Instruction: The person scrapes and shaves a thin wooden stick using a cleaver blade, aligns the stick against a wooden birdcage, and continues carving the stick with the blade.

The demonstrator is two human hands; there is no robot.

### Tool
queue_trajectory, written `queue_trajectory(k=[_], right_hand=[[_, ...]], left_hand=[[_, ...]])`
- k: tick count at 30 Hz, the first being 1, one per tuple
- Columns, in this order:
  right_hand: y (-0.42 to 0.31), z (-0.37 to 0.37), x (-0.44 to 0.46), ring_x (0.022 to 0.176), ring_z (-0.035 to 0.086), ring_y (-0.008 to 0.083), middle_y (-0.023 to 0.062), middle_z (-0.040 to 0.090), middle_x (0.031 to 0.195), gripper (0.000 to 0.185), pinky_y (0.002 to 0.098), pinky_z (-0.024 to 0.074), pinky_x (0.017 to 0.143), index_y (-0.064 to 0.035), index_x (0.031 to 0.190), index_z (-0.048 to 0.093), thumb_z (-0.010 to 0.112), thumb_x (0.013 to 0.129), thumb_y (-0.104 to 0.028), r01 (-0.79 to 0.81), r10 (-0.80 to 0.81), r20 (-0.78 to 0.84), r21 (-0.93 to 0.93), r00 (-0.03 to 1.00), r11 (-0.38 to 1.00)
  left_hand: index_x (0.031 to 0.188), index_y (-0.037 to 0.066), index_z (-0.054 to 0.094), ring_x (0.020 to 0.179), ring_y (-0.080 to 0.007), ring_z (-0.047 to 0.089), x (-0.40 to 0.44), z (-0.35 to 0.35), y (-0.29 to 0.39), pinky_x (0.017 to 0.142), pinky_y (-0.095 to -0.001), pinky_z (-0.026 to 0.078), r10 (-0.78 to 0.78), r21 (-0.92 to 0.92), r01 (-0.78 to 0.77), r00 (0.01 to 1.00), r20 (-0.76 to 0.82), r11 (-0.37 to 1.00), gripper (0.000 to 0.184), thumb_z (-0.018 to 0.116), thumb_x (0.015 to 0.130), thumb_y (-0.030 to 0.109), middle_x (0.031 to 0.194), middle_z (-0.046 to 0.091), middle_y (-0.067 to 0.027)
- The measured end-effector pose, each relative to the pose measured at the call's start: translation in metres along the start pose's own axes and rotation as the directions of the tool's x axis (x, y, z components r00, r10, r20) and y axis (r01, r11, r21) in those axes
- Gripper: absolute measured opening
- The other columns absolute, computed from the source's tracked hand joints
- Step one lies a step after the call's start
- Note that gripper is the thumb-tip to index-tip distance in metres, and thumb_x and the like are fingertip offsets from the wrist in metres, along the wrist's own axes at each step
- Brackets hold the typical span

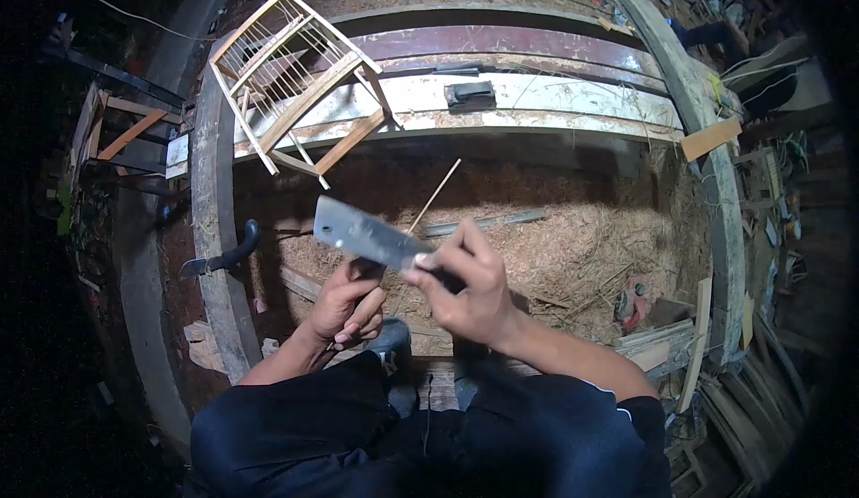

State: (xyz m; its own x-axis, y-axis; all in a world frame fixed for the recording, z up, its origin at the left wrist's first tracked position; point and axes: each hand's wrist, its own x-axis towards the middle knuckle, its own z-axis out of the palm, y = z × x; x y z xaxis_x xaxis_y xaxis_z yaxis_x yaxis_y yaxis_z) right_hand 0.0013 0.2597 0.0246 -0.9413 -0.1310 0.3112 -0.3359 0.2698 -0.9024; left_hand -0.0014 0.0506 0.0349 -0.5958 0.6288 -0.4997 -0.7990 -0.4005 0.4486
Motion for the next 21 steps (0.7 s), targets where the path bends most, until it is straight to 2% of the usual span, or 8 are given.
queue_trajectory(k=[3, 6, 8, 10, 13, 16, 18, 21], right_hand=[[0.004, 0.0, 0.005, 0.064, 0.048, 0.0163, 0.0083, 0.047, 0.077, 0.02, 0.0294, 0.0384, 0.053, 0.0029, 0.081, 0.063, 0.08, 0.073, -0.002, -0.03, 0.025, -0.136, -0.031, 0.99, 0.999], [-0.003, -0.004, 0.003, 0.064, 0.048, 0.0166, 0.0084, 0.047, 0.078, 0.019, 0.0295, 0.0386, 0.053, 0.0024, 0.08, 0.063, 0.08, 0.073, -0.002, 0.026, -0.027, -0.012, -0.088, 1.0, 0.996], [0.008, -0.004, 0.006, 0.064, 0.048, 0.0168, 0.0085, 0.047, 0.076, 0.019, 0.0307, 0.0385, 0.053, 0.0013, 0.081, 0.064, 0.08, 0.073, -0.004, -0.026, 0.016, -0.135, -0.075, 0.991, 0.997], [0.001, -0.006, 0.005, 0.064, 0.048, 0.0171, 0.0089, 0.047, 0.077, 0.019, 0.031, 0.0387, 0.054, 0.0017, 0.081, 0.063, 0.08, 0.073, -0.004, 0.039, -0.047, -0.064, -0.127, 0.997, 0.991], [0.001, -0.007, 0.005, 0.064, 0.048, 0.0172, 0.0092, 0.048, 0.078, 0.02, 0.0309, 0.0388, 0.054, 0.002, 0.081, 0.063, 0.08, 0.073, -0.004, 0.019, -0.022, -0.028, -0.102, 0.999, 0.995], [0.006, -0.008, 0.006, 0.065, 0.048, 0.0174, 0.0093, 0.047, 0.077, 0.02, 0.0307, 0.0389, 0.055, 0.0022, 0.081, 0.064, 0.081, 0.073, -0.004, -0.029, 0.019, -0.095, -0.099, 0.995, 0.995], [-0.005, -0.009, 0.003, 0.065, 0.048, 0.0174, 0.0093, 0.048, 0.077, 0.02, 0.0307, 0.0389, 0.055, 0.0022, 0.08, 0.063, 0.081, 0.073, -0.005, 0.038, -0.037, 0.015, -0.041, 0.999, 0.998], [0.007, -0.01, 0.008, 0.065, 0.048, 0.0177, 0.0089, 0.047, 0.077, 0.021, 0.0306, 0.0385, 0.055, 0.0017, 0.08, 0.064, 0.081, 0.073, -0.006, -0.027, 0.017, -0.094, -0.114, 0.995, 0.993]], left_hand=[[0.13, 0.001, 0.044, 0.027, -0.0081, 0.032, 0.002, -0.002, -0.001, 0.032, -0.022, 0.029, 0.039, 0.01, -0.039, 0.997, 0.061, 0.999, 0.03, 0.032, 0.105, 0.012, 0.043, 0.041, -0.0008], [0.13, 0.001, 0.045, 0.026, -0.0082, 0.032, 0.0, -0.003, 0.0, 0.032, -0.0215, 0.03, 0.023, 0.019, -0.024, 0.997, 0.074, 1.0, 0.03, 0.032, 0.106, 0.014, 0.043, 0.041, -0.0006], [0.138, 0.006, 0.04, 0.026, -0.0094, 0.032, 0.002, 0.002, 0.002, 0.03, -0.0227, 0.027, 0.024, 0.091, -0.031, 0.997, 0.078, 0.995, 0.035, 0.034, 0.105, 0.015, 0.041, 0.039, -0.0006], [0.136, 0.004, 0.041, 0.026, -0.0087, 0.032, -0.001, 0.0, 0.001, 0.031, -0.022, 0.029, 0.021, 0.097, -0.027, 0.998, 0.061, 0.995, 0.034, 0.033, 0.105, 0.016, 0.042, 0.04, -0.0006], [0.135, 0.001, 0.042, 0.026, -0.008, 0.032, -0.001, -0.003, 0.002, 0.032, -0.0213, 0.03, 0.017, 0.105, -0.023, 0.998, 0.061, 0.994, 0.034, 0.033, 0.106, 0.015, 0.043, 0.041, -0.0007], [0.137, 0.002, 0.041, 0.026, -0.0079, 0.032, -0.002, -0.004, 0.001, 0.032, -0.021, 0.03, 0.014, 0.105, -0.022, 0.997, 0.075, 0.994, 0.035, 0.033, 0.106, 0.014, 0.043, 0.042, -0.0008], [0.139, 0.003, 0.041, 0.026, -0.0077, 0.032, -0.004, -0.005, 0.0, 0.032, -0.0205, 0.03, 0.014, 0.1, -0.019, 0.998, 0.054, 0.995, 0.036, 0.034, 0.106, 0.014, 0.044, 0.042, -0.0008], [0.143, 0.008, 0.038, 0.026, -0.0079, 0.031, -0.003, -0.001, 0.001, 0.032, -0.0215, 0.028, 0.005, 0.116, -0.014, 0.997, 0.082, 0.993, 0.039, 0.035, 0.105, 0.014, 0.043, 0.04, -0.0004]])
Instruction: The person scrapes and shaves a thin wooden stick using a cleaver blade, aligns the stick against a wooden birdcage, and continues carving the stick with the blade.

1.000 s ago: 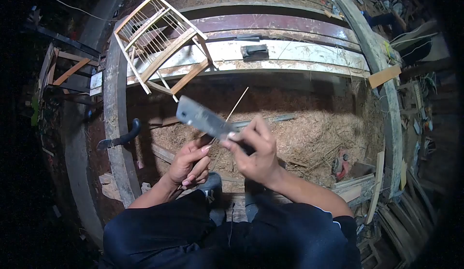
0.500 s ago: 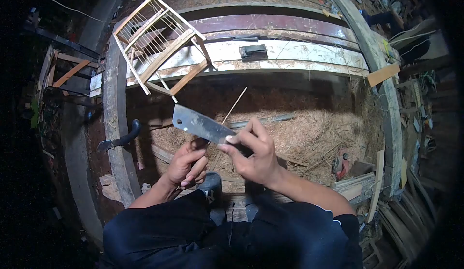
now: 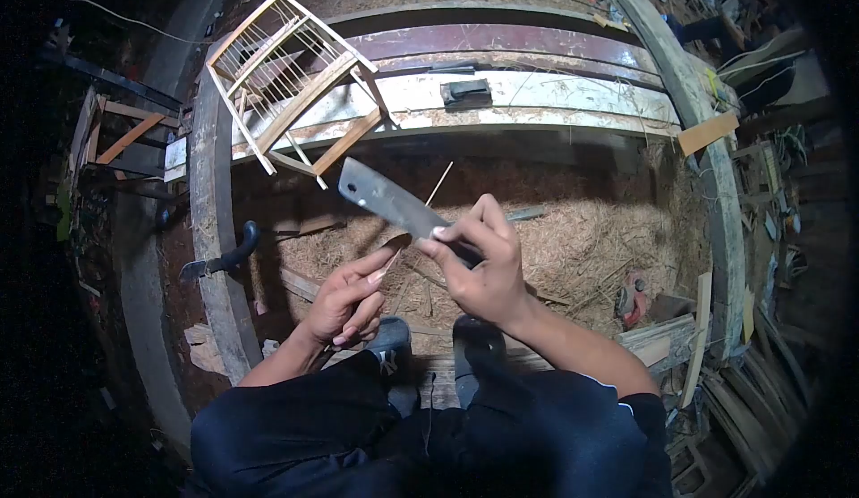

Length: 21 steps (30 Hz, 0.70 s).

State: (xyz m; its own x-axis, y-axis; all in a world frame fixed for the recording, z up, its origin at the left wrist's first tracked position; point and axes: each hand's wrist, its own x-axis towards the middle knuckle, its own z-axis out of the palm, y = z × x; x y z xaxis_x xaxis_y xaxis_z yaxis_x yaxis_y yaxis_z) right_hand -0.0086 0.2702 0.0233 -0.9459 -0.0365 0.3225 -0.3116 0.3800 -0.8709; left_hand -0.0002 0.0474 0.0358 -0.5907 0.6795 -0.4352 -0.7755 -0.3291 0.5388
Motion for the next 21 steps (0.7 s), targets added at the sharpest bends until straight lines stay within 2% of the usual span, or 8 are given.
queue_trajectory(k=[5, 7, 9, 11, 12, 13, 16, 21], right_hand=[[-0.009, -0.003, 0.001, 0.066, 0.049, 0.0182, 0.0093, 0.049, 0.077, 0.017, 0.0308, 0.0382, 0.056, 0.0008, 0.075, 0.061, 0.078, 0.074, -0.002, 0.041, -0.051, 0.107, 0.086, 0.993, 0.995], [0.016, -0.008, 0.012, 0.064, 0.048, 0.015, 0.0059, 0.048, 0.076, 0.017, 0.03, 0.0387, 0.055, -0.0009, 0.077, 0.061, 0.076, 0.08, -0.007, 0.009, -0.014, -0.051, -0.11, 0.999, 0.994], [0.051, -0.017, 0.021, 0.06, 0.049, 0.0101, 0.0025, 0.051, 0.078, 0.017, 0.0265, 0.0396, 0.052, -0.0022, 0.086, 0.062, 0.071, 0.089, -0.016, -0.294, 0.284, -0.229, -0.01, 0.931, 0.956], [0.048, -0.031, 0.032, 0.055, 0.049, 0.0061, 0.0023, 0.055, 0.085, 0.023, 0.0223, 0.0387, 0.046, -0.0016, 0.094, 0.061, 0.066, 0.095, -0.024, -0.454, 0.574, -0.166, 0.455, 0.802, 0.766], [0.042, -0.033, 0.034, 0.05, 0.05, 0.0056, 0.0026, 0.058, 0.081, 0.026, 0.0202, 0.0376, 0.041, -0.0007, 0.101, 0.062, 0.066, 0.094, -0.026, -0.447, 0.615, -0.14, 0.566, 0.776, 0.693], [0.034, -0.035, 0.035, 0.05, 0.05, 0.0056, 0.0026, 0.058, 0.081, 0.026, 0.0202, 0.0376, 0.041, -0.0007, 0.101, 0.062, 0.066, 0.094, -0.026, -0.452, 0.618, -0.138, 0.563, 0.774, 0.692], [0.003, -0.035, 0.038, 0.048, 0.049, 0.0052, -0.0015, 0.055, 0.063, 0.027, 0.0206, 0.0385, 0.042, -0.0006, 0.108, 0.064, 0.071, 0.091, -0.021, -0.593, 0.647, 0.091, 0.511, 0.757, 0.622], [0.002, -0.028, 0.037, 0.05, 0.049, 0.0041, -0.0013, 0.057, 0.064, 0.022, 0.021, 0.0377, 0.045, 0.0014, 0.102, 0.064, 0.072, 0.089, -0.015, -0.579, 0.626, 0.087, 0.495, 0.775, 0.648]], left_hand=[[0.149, 0.01, 0.033, 0.026, -0.0078, 0.031, 0.0, -0.004, 0.001, 0.031, -0.0218, 0.026, -0.038, 0.022, 0.039, 0.999, -0.027, 0.999, 0.045, 0.036, 0.105, 0.014, 0.042, 0.038, 0.0011], [0.152, 0.009, 0.028, 0.027, -0.0068, 0.03, 0.001, 0.002, 0.005, 0.031, -0.0209, 0.027, -0.03, 0.037, 0.03, 0.999, -0.018, 0.999, 0.049, 0.037, 0.104, 0.015, 0.042, 0.038, 0.0017], [0.153, 0.008, 0.024, 0.027, -0.0057, 0.03, 0.001, 0.005, 0.007, 0.031, -0.0201, 0.028, -0.017, 0.046, 0.017, 1.0, -0.01, 0.999, 0.051, 0.037, 0.104, 0.015, 0.041, 0.039, 0.0017], [0.153, 0.007, 0.024, 0.028, -0.0054, 0.031, 0.0, 0.004, 0.006, 0.031, -0.0198, 0.029, -0.006, 0.048, 0.005, 1.0, 0.008, 0.999, 0.051, 0.037, 0.104, 0.015, 0.041, 0.039, 0.0017], [0.153, 0.007, 0.024, 0.028, -0.0052, 0.031, -0.002, 0.002, 0.005, 0.031, -0.0195, 0.029, 0.001, 0.049, -0.002, 1.0, 0.021, 0.999, 0.051, 0.037, 0.104, 0.015, 0.041, 0.04, 0.0016], [0.153, 0.007, 0.024, 0.028, -0.0052, 0.031, -0.002, 0.002, 0.004, 0.031, -0.0195, 0.029, -0.001, 0.044, 0.0, 1.0, 0.02, 0.999, 0.051, 0.037, 0.104, 0.015, 0.041, 0.04, 0.0016], [0.153, 0.005, 0.023, 0.028, -0.005, 0.032, 0.0, 0.001, 0.003, 0.031, -0.0193, 0.029, 0.016, 0.043, -0.017, 1.0, 0.025, 0.999, 0.051, 0.037, 0.104, 0.015, 0.041, 0.042, 0.0011], [0.152, 0.004, 0.024, 0.028, -0.0053, 0.034, 0.001, 0.004, 0.003, 0.032, -0.0188, 0.029, 0.008, 0.084, -0.011, 0.999, 0.032, 0.996, 0.051, 0.037, 0.104, 0.015, 0.041, 0.042, 0.0009]])
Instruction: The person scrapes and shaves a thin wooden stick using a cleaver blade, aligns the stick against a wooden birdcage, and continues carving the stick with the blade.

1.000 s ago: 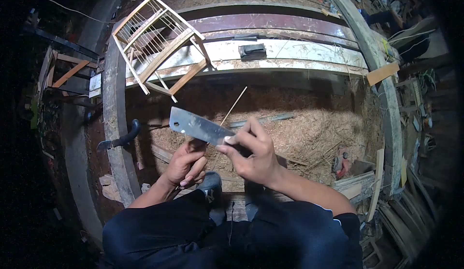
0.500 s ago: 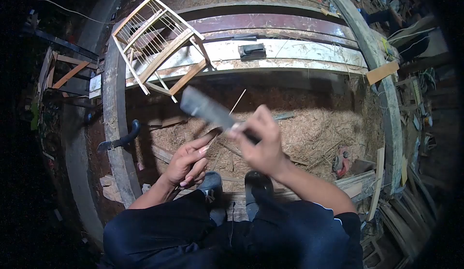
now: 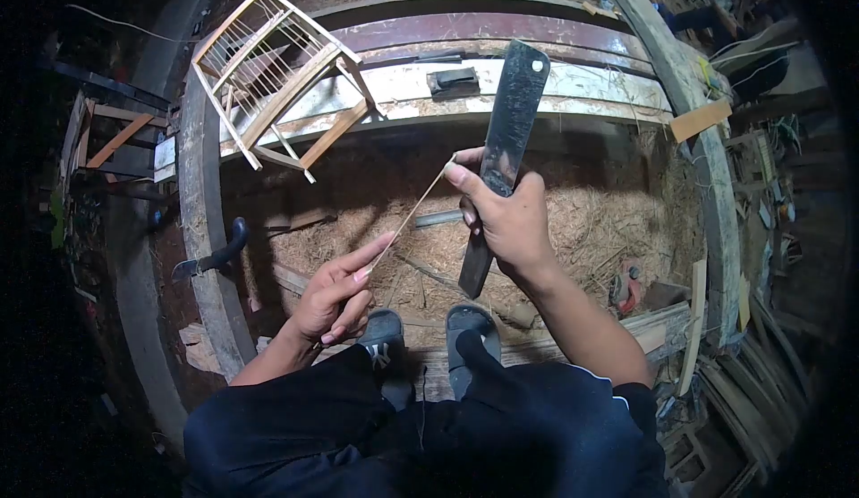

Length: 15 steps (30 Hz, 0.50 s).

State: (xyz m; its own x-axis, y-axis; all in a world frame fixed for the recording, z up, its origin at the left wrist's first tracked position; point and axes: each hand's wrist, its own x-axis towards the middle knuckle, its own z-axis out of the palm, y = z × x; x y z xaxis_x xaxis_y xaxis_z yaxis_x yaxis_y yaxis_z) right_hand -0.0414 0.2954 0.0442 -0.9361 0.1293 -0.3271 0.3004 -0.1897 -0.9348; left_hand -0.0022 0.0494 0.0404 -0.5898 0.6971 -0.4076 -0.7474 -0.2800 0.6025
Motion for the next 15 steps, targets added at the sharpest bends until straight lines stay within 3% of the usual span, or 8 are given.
queue_trajectory(k=[11, 15], right_hand=[[0.004, 0.013, -0.003, 0.054, 0.05, 0.0032, 0.0011, 0.063, 0.071, 0.015, 0.0206, 0.0369, 0.048, 0.0004, 0.094, 0.065, 0.073, 0.087, -0.01, 0.052, -0.052, -0.039, 0.013, 0.998, 0.999], [0.002, 0.012, -0.004, 0.055, 0.05, 0.0029, 0.0009, 0.063, 0.073, 0.015, 0.0205, 0.0373, 0.049, 0.0004, 0.094, 0.065, 0.073, 0.088, -0.01, 0.059, -0.058, -0.029, 0.018, 0.998, 0.998]], left_hand=[[0.151, 0.003, 0.027, 0.028, -0.0061, 0.035, 0.003, 0.01, 0.005, 0.03, -0.0187, 0.029, -0.018, 0.021, 0.018, 1.0, -0.011, 1.0, 0.052, 0.042, 0.103, 0.016, 0.046, 0.045, -0.0021], [0.142, 0.001, 0.038, 0.028, -0.006, 0.035, 0.005, 0.013, 0.005, 0.03, -0.019, 0.028, -0.026, 0.047, 0.032, 0.992, -0.123, 0.998, 0.044, 0.047, 0.101, 0.014, 0.048, 0.048, -0.0036]])
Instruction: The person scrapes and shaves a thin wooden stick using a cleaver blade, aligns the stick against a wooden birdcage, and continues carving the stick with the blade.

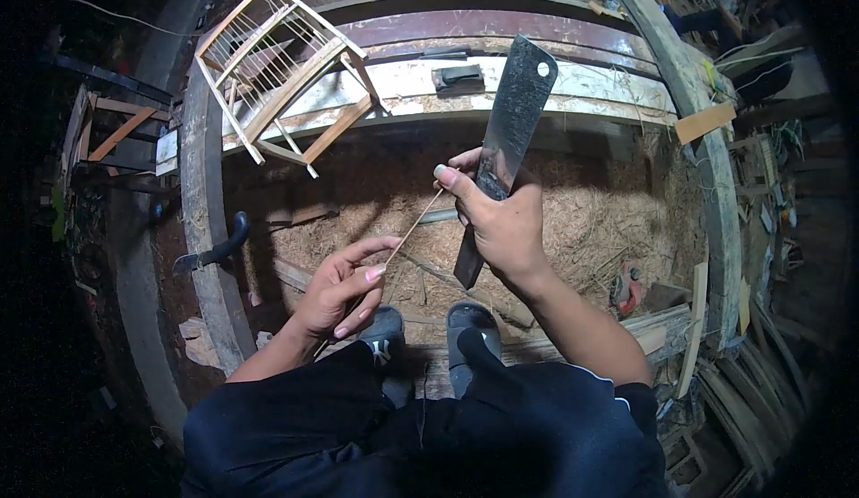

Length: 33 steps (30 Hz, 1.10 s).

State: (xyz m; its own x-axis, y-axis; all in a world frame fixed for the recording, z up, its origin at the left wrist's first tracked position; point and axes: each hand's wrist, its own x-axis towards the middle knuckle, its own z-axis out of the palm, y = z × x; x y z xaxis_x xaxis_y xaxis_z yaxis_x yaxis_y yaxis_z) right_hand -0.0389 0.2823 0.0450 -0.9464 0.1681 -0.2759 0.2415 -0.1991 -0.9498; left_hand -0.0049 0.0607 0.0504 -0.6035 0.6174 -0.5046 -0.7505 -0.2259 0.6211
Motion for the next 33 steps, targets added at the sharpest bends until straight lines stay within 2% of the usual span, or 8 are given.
queue_trajectory(k=[5, 8, 12, 13, 15, 16, 21, 33], right_hand=[[0.001, 0.0, -0.001, 0.055, 0.05, 0.0029, 0.0013, 0.064, 0.073, 0.013, 0.0206, 0.0375, 0.049, 0.0003, 0.092, 0.066, 0.072, 0.088, -0.01, 0.036, -0.036, -0.009, 0.014, 0.999, 0.999], [0.003, -0.002, 0.001, 0.055, 0.048, 0.0029, 0.0074, 0.069, 0.089, 0.021, 0.0209, 0.0371, 0.048, 0.0015, 0.101, 0.061, 0.066, 0.094, -0.018, 0.04, -0.038, 0.034, -0.051, 0.999, 0.998], [0.019, -0.007, -0.009, 0.06, 0.044, 0.0058, 0.0205, 0.052, 0.133, 0.036, 0.0219, 0.0361, 0.051, 0.0043, 0.119, 0.045, 0.04, 0.105, -0.029, 0.335, -0.336, 0.011, 0.066, 0.942, 0.94], [0.022, -0.003, -0.017, 0.064, 0.046, 0.0072, 0.0196, 0.055, 0.127, 0.037, 0.0226, 0.0363, 0.053, 0.0058, 0.121, 0.047, 0.04, 0.105, -0.027, 0.433, -0.433, -0.005, 0.043, 0.901, 0.901], [0.026, -0.009, -0.028, 0.071, 0.048, 0.0127, 0.0154, 0.055, 0.106, 0.042, 0.0261, 0.0392, 0.058, 0.0073, 0.129, 0.047, 0.043, 0.104, -0.026, 0.559, -0.513, 0.231, -0.43, 0.827, 0.709], [0.018, 0.0, -0.033, 0.074, 0.05, 0.0181, 0.0121, 0.049, 0.093, 0.05, 0.0291, 0.0417, 0.06, 0.0059, 0.136, 0.047, 0.052, 0.1, -0.028, 0.603, -0.549, 0.255, -0.409, 0.796, 0.685], [0.034, 0.009, -0.043, 0.074, 0.059, 0.0271, 0.0158, 0.055, 0.093, 0.034, 0.0351, 0.0506, 0.059, -0.0017, 0.093, 0.054, 0.081, 0.078, -0.016, 0.724, -0.572, 0.45, -0.346, 0.686, 0.596], [0.032, 0.014, -0.043, 0.073, 0.062, 0.0277, 0.0154, 0.057, 0.094, 0.033, 0.0339, 0.052, 0.059, -0.0019, 0.091, 0.06, 0.083, 0.074, -0.015, 0.725, -0.572, 0.456, -0.32, 0.682, 0.609]], left_hand=[[0.135, 0.0, 0.044, 0.028, -0.0059, 0.035, 0.001, 0.0, -0.002, 0.031, -0.0195, 0.028, 0.002, 0.008, -0.001, 0.999, -0.043, 1.0, 0.037, 0.05, 0.1, 0.012, 0.05, 0.049, -0.004], [0.136, 0.0, 0.044, 0.028, -0.0058, 0.035, 0.002, -0.004, -0.005, 0.032, -0.0199, 0.029, 0.028, 0.011, -0.027, 1.0, -0.015, 1.0, 0.038, 0.05, 0.1, 0.012, 0.05, 0.049, -0.0034], [0.135, 0.0, 0.045, 0.029, -0.0057, 0.035, 0.003, -0.005, -0.006, 0.033, -0.0199, 0.03, 0.032, -0.02, -0.033, 0.998, -0.049, 0.999, 0.037, 0.049, 0.1, 0.011, 0.049, 0.047, -0.0019], [0.135, 0.0, 0.045, 0.029, -0.0055, 0.035, 0.003, -0.005, -0.006, 0.033, -0.0197, 0.029, 0.032, -0.045, -0.035, 0.998, -0.06, 0.998, 0.037, 0.049, 0.1, 0.011, 0.049, 0.047, -0.0014], [0.131, 0.0, 0.049, 0.03, -0.0053, 0.035, 0.003, -0.005, -0.005, 0.034, -0.0193, 0.029, 0.054, -0.041, -0.057, 0.996, -0.07, 0.998, 0.033, 0.049, 0.1, 0.013, 0.051, 0.048, -0.0019], [0.127, 0.0, 0.053, 0.03, -0.0051, 0.035, 0.003, -0.005, -0.005, 0.035, -0.019, 0.03, 0.073, -0.036, -0.076, 0.994, -0.078, 0.996, 0.03, 0.05, 0.101, 0.015, 0.054, 0.05, -0.0023], [0.097, -0.001, 0.057, 0.031, -0.0055, 0.034, -0.002, -0.008, -0.013, 0.035, -0.021, 0.03, 0.046, 0.051, -0.034, 0.965, -0.259, 0.998, 0.017, 0.048, 0.099, 0.014, 0.056, 0.051, -0.0051], [0.108, -0.003, 0.057, 0.034, -0.0052, 0.035, -0.004, -0.021, -0.028, 0.034, -0.0189, 0.025, 0.126, 0.045, -0.119, 0.966, -0.225, 0.992, 0.023, 0.049, 0.099, 0.017, 0.06, 0.052, -0.0068]])
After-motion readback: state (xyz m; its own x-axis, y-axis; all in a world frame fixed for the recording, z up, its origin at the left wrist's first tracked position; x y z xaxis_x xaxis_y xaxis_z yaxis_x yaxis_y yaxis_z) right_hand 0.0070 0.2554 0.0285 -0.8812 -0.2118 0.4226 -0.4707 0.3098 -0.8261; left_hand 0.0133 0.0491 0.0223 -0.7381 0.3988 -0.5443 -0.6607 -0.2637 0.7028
